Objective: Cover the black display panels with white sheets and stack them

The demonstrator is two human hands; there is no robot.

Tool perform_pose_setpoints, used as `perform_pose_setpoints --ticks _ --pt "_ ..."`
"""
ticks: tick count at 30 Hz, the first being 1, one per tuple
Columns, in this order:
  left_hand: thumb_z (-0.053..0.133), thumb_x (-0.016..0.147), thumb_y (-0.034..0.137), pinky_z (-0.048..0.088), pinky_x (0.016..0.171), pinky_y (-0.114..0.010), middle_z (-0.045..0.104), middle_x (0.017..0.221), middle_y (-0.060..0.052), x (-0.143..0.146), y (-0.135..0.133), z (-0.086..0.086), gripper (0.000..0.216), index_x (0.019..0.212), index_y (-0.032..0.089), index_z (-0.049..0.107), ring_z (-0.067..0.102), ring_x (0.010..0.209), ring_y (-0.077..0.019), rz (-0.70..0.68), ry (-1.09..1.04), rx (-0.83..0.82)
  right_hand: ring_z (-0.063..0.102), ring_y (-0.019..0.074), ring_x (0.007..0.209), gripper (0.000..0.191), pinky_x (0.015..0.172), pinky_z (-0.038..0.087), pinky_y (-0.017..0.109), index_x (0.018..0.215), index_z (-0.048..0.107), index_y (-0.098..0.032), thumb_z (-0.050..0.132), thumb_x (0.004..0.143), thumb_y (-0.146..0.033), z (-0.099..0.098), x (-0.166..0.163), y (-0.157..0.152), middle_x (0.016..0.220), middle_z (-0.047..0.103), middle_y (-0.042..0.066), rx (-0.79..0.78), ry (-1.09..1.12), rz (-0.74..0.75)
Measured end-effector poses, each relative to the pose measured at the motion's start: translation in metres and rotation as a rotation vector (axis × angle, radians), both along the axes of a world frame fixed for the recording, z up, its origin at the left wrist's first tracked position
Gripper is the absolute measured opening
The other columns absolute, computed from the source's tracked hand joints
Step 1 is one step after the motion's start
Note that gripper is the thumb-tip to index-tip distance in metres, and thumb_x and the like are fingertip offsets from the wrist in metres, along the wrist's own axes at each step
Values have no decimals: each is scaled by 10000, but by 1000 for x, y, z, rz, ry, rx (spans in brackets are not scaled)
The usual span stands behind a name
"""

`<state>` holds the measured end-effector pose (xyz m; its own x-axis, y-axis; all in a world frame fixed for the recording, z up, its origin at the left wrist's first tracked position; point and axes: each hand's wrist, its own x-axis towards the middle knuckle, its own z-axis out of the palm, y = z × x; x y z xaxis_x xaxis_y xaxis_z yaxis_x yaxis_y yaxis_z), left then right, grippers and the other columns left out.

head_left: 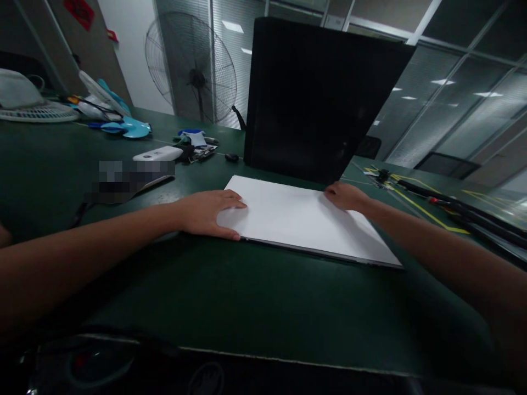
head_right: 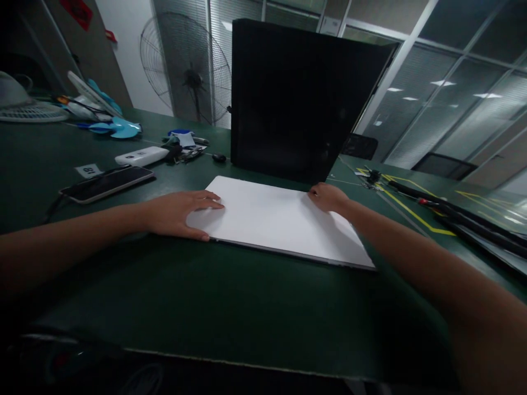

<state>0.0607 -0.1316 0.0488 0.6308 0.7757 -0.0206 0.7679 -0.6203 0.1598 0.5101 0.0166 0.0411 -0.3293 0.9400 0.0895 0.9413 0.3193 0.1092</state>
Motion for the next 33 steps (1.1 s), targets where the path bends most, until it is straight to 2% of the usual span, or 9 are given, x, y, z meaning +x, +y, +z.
perform_pose_setpoints --ticks 3,6,10,18,23,26,29,33 --pt "593 817 849 343 1206 -522 418 1665 -107 0 1 0 950 1563 272 484 409 1496 -385 7 11 -7 663 270 1172 434 1033 491 363 1196 760 -169 401 1023 -342 -12 40 -15 1246 711 162 69 45 1" --pt "599 820 840 338 1211 -530 406 1673 -105 0 3 -2 936 1566 289 478 397 1506 -380 11 26 2 658 233 1186 464 1049 480 322 1249 743 -164 376 1029 -342 -22 57 -21 1282 701 142 118 114 28" --pt "609 823 826 337 1216 -525 399 1679 -97 1 4 -2 929 1576 304 459 389 1515 -373 -1 44 15 663 239 1149 468 1017 488 323 1234 751 -140 388 1034 -359 -28 61 -18 1246 710 149 144 173 37" --pt "585 840 830 338 1226 -518 382 1688 -92 5 3 0 929 1593 307 433 384 1522 -364 4 102 13 610 269 1213 430 1108 425 371 1278 724 -140 461 1027 -370 -29 63 -21 1303 674 168 135 144 68" --pt "573 849 823 319 1228 -556 356 1700 -107 7 2 1 951 1619 298 385 355 1533 -385 5 127 5 581 305 1264 509 1133 406 426 1339 690 -96 423 1037 -408 -31 63 -20 1329 655 202 134 129 19" --pt "582 833 836 314 1227 -568 353 1700 -116 8 2 1 976 1621 298 376 355 1529 -400 -7 136 10 584 303 1262 514 1131 405 413 1321 712 -116 408 1037 -417 -30 62 -20 1303 672 193 132 131 -15" --pt "580 832 843 313 1228 -575 370 1688 -124 8 3 -1 974 1607 282 401 360 1522 -412 -17 127 30 612 295 1218 499 1077 436 376 1272 745 -143 412 1030 -426 -27 60 -19 1254 702 171 121 145 -60" --pt "576 851 825 315 1229 -579 353 1688 -138 4 6 -4 964 1607 253 402 351 1522 -423 -41 113 33 693 276 1017 541 859 491 325 1144 783 -142 364 1048 -470 -21 59 -13 1082 751 154 64 165 -161"
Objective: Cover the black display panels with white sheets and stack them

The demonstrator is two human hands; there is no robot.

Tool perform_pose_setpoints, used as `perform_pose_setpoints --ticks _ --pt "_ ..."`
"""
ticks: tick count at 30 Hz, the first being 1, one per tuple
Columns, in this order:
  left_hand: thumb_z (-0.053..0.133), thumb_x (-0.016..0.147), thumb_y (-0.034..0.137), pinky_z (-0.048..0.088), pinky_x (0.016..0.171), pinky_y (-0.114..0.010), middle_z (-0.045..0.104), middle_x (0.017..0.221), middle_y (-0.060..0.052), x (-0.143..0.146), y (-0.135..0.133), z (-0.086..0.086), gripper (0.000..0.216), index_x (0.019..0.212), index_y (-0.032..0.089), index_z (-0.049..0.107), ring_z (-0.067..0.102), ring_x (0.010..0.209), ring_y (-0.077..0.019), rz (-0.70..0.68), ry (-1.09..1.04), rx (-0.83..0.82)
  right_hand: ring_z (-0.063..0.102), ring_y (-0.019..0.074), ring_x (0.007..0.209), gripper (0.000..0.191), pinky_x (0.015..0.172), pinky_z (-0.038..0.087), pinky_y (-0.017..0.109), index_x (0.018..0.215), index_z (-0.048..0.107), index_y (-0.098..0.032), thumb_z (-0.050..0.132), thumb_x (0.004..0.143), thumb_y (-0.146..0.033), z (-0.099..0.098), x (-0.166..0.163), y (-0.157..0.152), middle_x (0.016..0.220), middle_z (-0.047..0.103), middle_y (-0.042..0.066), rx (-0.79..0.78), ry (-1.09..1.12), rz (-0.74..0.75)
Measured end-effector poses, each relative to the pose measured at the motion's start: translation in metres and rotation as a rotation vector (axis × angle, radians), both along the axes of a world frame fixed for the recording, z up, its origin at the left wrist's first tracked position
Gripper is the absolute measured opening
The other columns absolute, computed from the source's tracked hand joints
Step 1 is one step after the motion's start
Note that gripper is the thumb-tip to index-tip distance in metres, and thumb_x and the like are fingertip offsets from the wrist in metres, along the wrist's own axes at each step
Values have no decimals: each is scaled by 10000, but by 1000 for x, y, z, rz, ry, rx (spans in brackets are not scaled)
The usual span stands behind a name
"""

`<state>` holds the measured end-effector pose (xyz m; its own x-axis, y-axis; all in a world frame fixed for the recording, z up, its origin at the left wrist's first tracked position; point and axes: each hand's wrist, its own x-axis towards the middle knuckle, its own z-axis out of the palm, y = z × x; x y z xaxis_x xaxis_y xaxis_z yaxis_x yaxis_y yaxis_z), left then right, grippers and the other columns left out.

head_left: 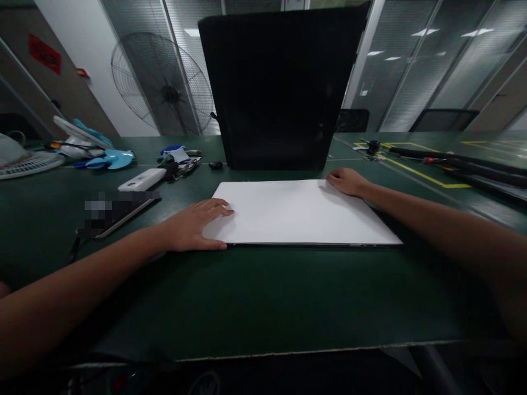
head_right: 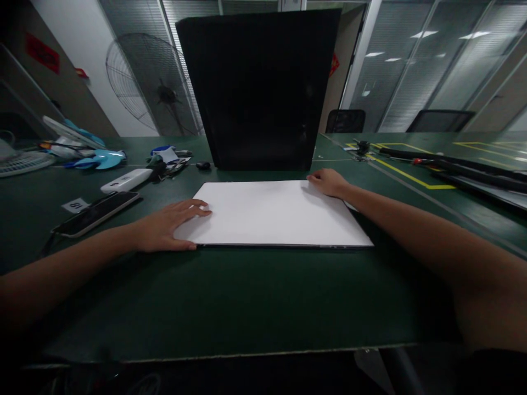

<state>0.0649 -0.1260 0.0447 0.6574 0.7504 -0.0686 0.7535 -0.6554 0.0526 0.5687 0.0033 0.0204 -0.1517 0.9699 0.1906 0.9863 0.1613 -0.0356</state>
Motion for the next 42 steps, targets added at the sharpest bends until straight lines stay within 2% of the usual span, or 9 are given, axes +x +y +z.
perform_pose_setpoints --ticks 5,10,17,22,29,33,42 --pt "586 853 819 330 1216 -600 330 1692 -137 -5 5 -2 958 1617 279 380 344 1519 -430 -36 -4 -3 718 279 929 589 754 483 324 1070 799 -115 324 1058 -462 9 2 7 1045 752 199 -61 -11 -104" --pt "590 858 806 354 1202 -606 339 1689 -133 -2 4 3 948 1618 279 380 352 1512 -445 -53 1 -12 710 313 1030 473 851 499 372 1081 804 -122 410 1011 -372 13 1 3 1111 744 224 -73 -95 -113" --pt "600 867 781 355 1208 -589 349 1681 -152 -1 2 2 941 1607 240 392 373 1507 -429 -72 4 18 687 331 1107 520 942 491 402 1141 781 -93 374 1007 -388 14 -3 -5 1168 724 242 -56 -170 -119" --pt "594 875 776 361 1198 -595 345 1681 -160 -3 4 -1 933 1607 234 391 376 1505 -426 -81 -7 30 683 324 1107 560 922 484 377 1153 772 -91 327 1012 -401 21 -5 -6 1175 727 229 -93 -196 -121" --pt "628 874 740 362 1195 -597 374 1670 -161 -2 3 0 912 1601 235 408 386 1502 -422 -78 -12 37 688 317 1109 586 874 484 348 1165 771 -93 289 1013 -390 22 -9 -7 1173 731 222 -148 -191 -111" --pt "624 879 737 373 1186 -611 358 1678 -158 -3 4 0 912 1609 246 389 385 1503 -423 -79 -5 33 688 344 1113 631 871 489 366 1123 776 -64 274 1014 -429 22 -9 -8 1152 726 254 -154 -182 -122" --pt "623 875 747 359 1198 -612 345 1683 -161 -6 6 -2 923 1608 238 385 360 1519 -419 -84 -6 24 684 364 1107 660 905 502 403 1095 775 -76 273 1014 -498 22 -3 -4 1113 726 252 -152 -127 -123"
